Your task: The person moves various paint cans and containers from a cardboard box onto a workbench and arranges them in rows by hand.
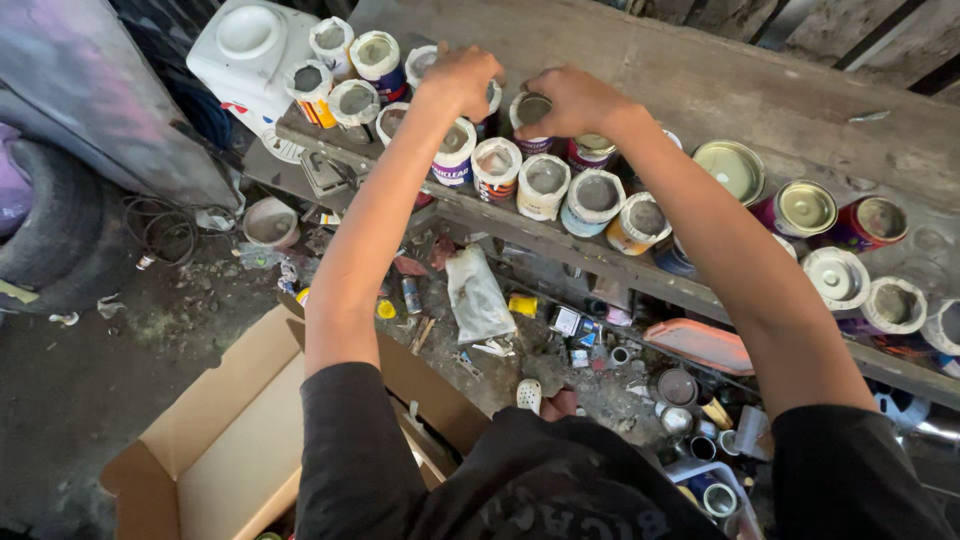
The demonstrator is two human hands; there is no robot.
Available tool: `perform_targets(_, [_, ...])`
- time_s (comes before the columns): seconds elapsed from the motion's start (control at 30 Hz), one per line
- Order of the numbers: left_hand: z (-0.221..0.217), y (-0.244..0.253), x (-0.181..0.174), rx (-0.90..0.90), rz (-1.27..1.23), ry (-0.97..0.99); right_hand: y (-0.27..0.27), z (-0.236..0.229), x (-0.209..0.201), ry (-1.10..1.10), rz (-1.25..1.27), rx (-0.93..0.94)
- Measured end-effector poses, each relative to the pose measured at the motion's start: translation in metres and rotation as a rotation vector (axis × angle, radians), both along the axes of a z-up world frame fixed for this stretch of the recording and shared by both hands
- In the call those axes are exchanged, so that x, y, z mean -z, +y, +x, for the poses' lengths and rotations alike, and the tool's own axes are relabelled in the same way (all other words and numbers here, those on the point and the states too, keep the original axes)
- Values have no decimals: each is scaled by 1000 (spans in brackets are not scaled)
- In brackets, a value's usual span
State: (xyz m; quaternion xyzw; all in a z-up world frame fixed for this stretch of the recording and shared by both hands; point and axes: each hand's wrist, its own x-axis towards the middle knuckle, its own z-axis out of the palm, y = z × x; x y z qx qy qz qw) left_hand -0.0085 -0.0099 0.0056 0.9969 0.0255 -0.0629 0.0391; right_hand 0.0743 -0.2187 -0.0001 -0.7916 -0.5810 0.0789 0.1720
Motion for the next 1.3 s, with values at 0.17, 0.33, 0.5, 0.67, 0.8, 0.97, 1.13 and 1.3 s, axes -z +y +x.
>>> perform_targets(0.17, [-10, 15, -28, -11, -309, 71, 2, 6, 3, 4, -22, -33])
perform_targets(0.33, [2, 75, -8, 17, -148, -153, 16, 0, 0, 40, 91, 74])
perform_targets(0.5, [10, 95, 32, -90, 73, -41, 59, 10, 13, -42, 171, -27])
perform_targets(0.67, [5, 105, 48, -71, 48, -131, 99, 17, 27, -76, -23, -17])
perform_targets(0.8, [-3, 114, 44, -47, 2, -122, 103, 14, 37, -1, -2, -33])
perform_targets(0.97, [-10, 101, 22, -100, 11, -61, 100, 13, 36, 3, -31, -29])
perform_targets(1.13, [-20, 94, -7, -155, -156, -17, 105, 12, 33, -4, -116, 4])
perform_targets(1.3, [-21, 138, -9, -106, -190, -166, 104, 22, 34, 4, -14, -1])
